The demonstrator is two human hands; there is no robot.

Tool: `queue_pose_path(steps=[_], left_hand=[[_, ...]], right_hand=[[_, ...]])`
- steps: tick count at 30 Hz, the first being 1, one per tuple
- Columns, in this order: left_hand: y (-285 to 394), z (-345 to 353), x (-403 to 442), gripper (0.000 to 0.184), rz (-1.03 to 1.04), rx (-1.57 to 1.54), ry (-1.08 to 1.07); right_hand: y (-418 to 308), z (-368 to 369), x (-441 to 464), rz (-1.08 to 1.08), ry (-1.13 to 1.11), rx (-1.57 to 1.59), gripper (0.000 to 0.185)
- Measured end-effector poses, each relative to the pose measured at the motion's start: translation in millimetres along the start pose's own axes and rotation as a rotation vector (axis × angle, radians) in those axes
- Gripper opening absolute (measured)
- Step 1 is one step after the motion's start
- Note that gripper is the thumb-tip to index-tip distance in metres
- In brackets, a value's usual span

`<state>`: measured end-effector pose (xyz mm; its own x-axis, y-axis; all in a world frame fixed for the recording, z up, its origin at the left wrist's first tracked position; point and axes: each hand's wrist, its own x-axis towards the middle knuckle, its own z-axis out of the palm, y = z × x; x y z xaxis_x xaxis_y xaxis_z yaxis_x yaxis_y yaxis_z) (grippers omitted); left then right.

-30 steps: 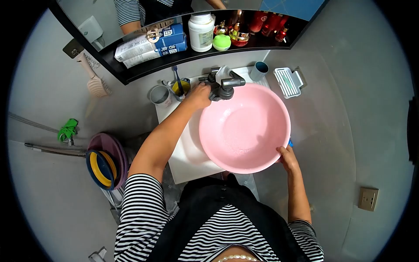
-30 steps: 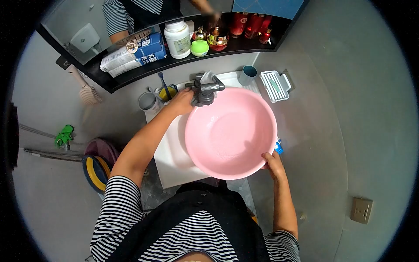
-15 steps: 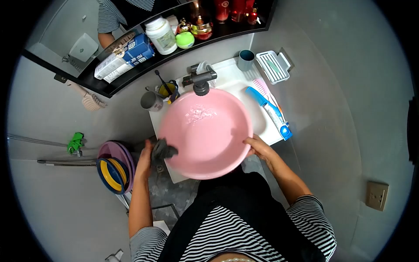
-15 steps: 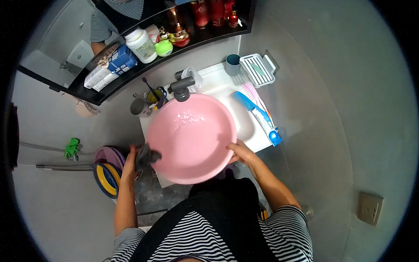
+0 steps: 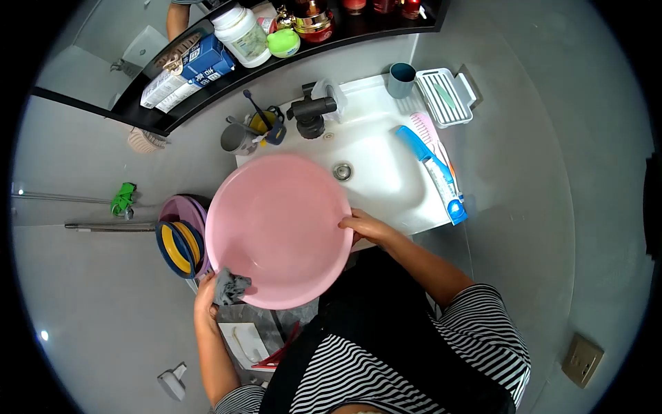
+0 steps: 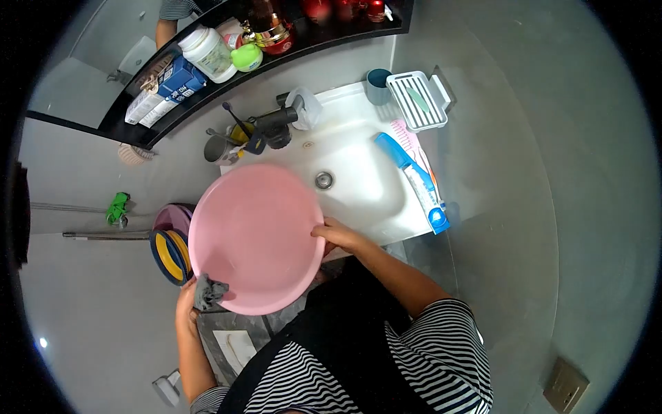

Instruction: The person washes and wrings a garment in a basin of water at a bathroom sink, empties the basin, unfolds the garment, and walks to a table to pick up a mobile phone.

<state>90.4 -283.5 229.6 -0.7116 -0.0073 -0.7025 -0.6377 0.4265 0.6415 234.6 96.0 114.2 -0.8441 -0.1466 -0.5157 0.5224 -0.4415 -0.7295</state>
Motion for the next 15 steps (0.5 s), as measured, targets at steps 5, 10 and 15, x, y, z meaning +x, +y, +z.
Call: queue_pose_path(steps=[5,10,15], left_hand=[[-7,-13,-5,0.027,-0.002,-0.160,-0.093],[5,-14,-14,0.023,0.087,-0.178,-0.004],[14,-13,-16,0.017,0.102,-0.194,0.041]], right_hand=[[-1,-1,23,0.015,0.009,0.043,0.055],[38,-72,88,-0.054,0.546,-0.510,0.019],[43,-101,148,-0.412,0.854,-1.200,0.006]])
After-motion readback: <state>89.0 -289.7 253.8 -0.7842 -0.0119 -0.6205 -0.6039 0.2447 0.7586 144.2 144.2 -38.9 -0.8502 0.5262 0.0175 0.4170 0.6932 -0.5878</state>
